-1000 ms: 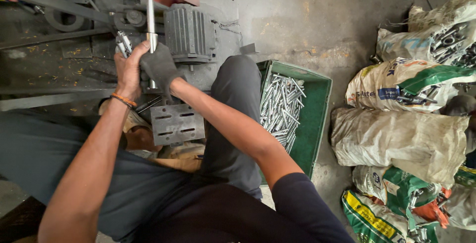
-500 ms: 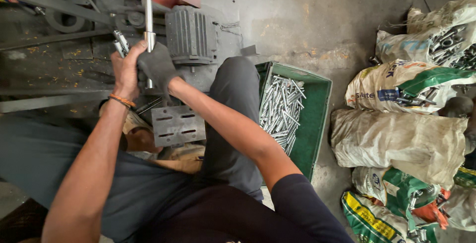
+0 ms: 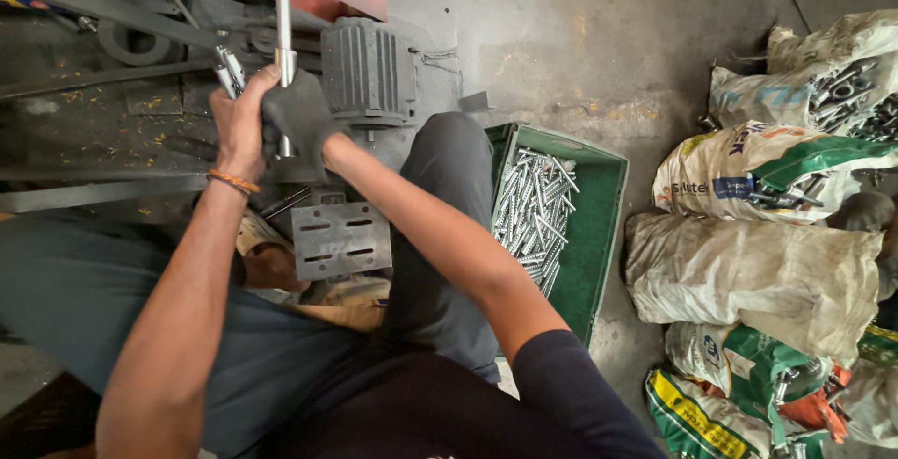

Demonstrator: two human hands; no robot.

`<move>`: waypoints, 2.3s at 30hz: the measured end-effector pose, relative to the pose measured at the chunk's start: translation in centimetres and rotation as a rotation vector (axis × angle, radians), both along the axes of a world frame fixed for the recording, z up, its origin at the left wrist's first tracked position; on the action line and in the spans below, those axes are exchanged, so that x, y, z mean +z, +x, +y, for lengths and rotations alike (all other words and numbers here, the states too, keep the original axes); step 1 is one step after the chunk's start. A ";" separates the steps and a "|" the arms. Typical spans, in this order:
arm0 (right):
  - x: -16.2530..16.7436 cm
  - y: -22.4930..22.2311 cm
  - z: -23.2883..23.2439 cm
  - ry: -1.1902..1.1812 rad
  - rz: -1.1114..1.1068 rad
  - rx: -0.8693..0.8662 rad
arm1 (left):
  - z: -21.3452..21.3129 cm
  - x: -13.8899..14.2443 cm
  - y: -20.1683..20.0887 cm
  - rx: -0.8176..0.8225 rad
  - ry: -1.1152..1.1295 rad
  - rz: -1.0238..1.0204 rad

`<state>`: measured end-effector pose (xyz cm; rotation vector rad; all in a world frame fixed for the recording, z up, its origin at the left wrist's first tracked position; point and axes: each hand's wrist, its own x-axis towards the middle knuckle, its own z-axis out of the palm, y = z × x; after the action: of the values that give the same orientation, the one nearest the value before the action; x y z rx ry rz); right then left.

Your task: The person sits on the floor holding a fluted metal rod and presses its end against a spinning grinding wheel, rotating and repositioning the rod to grind its tip. They repeat the grinding on multiple rods, then hold a rod up to view the ground end.

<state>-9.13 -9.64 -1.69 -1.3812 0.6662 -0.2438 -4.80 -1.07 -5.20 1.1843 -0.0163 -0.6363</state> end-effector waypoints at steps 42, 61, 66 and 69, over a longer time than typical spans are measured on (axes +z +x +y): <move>2.8 4.3 -6.2 0.186 0.035 0.127 | -5.8 0.7 4.2 0.138 -0.017 -0.103; 1.6 4.3 -7.4 0.412 -0.099 0.346 | -5.1 0.0 3.8 0.141 0.145 -0.311; 2.1 4.2 -7.2 0.461 -0.101 0.315 | -4.7 -0.1 3.8 0.147 0.126 -0.351; 2.1 4.0 -7.3 -0.052 -0.176 0.456 | -4.6 -0.1 3.9 0.155 0.116 -0.339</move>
<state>-5.14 -16.95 0.39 -1.5020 0.1892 -0.0167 -0.87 -5.65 -5.32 1.3803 -0.1739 -0.2981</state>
